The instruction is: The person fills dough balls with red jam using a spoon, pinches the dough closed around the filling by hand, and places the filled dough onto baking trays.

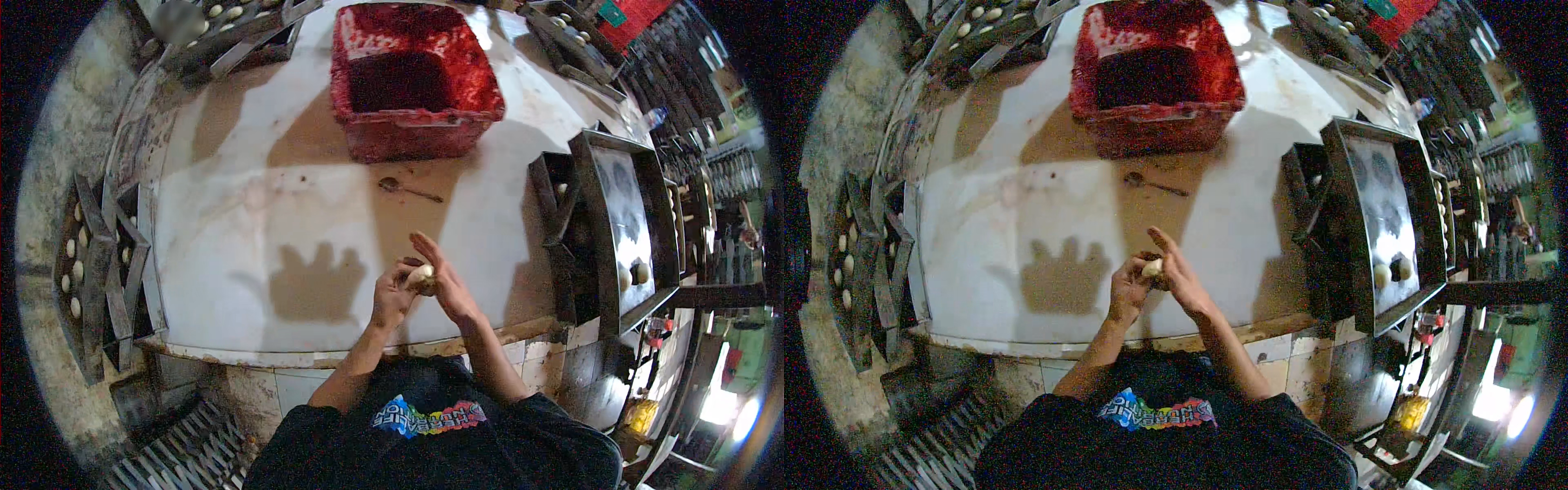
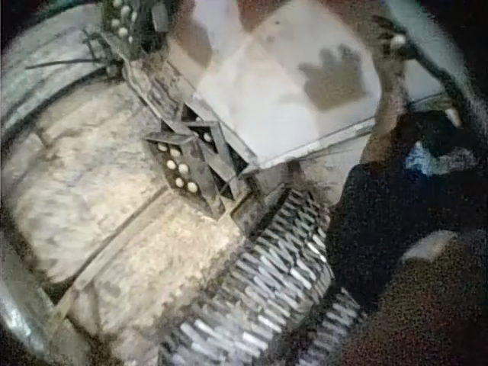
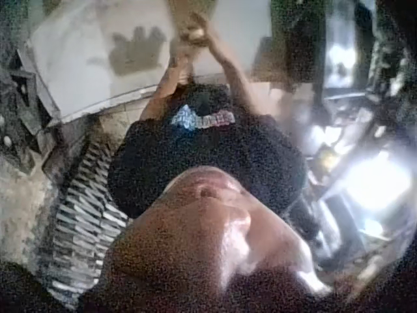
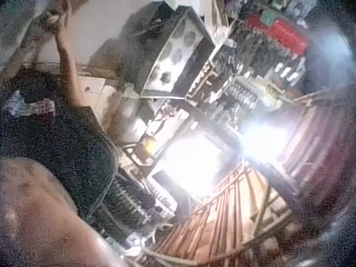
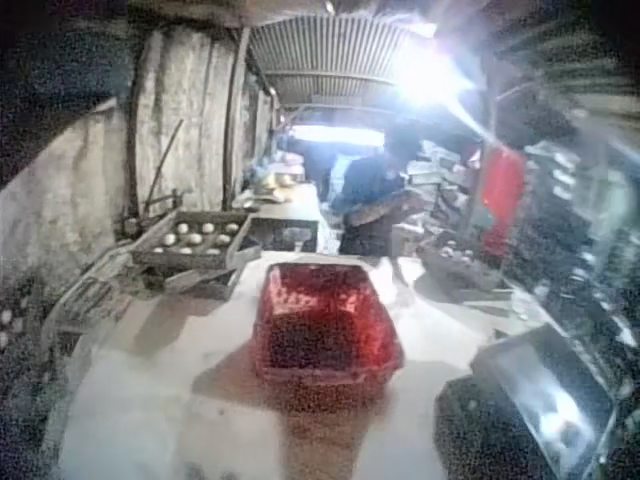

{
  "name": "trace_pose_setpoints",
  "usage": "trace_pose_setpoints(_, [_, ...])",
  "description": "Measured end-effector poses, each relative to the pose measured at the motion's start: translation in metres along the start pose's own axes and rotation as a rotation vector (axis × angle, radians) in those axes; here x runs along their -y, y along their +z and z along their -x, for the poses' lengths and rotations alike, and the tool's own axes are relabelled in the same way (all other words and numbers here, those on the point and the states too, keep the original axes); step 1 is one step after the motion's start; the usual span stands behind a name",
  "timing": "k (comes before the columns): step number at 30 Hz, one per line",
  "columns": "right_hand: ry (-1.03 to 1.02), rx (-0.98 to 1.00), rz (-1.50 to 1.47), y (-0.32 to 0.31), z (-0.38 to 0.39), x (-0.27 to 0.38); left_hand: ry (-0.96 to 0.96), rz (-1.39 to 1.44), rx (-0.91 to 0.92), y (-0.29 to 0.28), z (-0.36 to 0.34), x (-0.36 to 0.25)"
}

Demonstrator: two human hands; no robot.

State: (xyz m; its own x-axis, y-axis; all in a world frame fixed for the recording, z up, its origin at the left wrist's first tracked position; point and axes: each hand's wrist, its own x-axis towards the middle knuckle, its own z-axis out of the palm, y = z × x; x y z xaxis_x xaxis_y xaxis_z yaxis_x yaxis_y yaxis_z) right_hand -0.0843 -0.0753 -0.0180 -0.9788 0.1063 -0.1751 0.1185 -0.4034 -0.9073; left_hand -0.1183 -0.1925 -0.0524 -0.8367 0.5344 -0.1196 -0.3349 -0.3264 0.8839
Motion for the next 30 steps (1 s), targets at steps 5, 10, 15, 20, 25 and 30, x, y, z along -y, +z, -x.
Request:
trace_pose_setpoints(5, [0.324, 0.078, -0.038, 0.035, -0.054, -0.008, -0.261, -0.002, 0.385, -0.056, -0.001, -0.021])
trace_pose_setpoints(10, [0.12, -0.13, 0.869, 0.015, -0.102, -0.005, -0.407, 0.488, 0.298, -0.079, -0.004, -0.007])
trace_pose_setpoints(15, [-0.647, -0.416, 1.609, -0.068, -0.141, -0.033, -0.252, 0.693, 0.232, -0.08, -0.022, 0.006])
trace_pose_setpoints(20, [-0.477, -0.052, 1.655, -0.056, -0.136, -0.012, -0.228, 0.512, 0.032, -0.08, -0.042, -0.018])
trace_pose_setpoints(25, [-0.66, -0.323, 1.361, 0.016, -0.116, 0.127, -0.301, 0.537, -0.008, -0.108, -0.056, -0.032])
trace_pose_setpoints(30, [-0.399, -0.078, 1.881, 0.014, -0.24, 0.209, -0.34, 0.896, -0.004, -0.106, -0.071, -0.036])
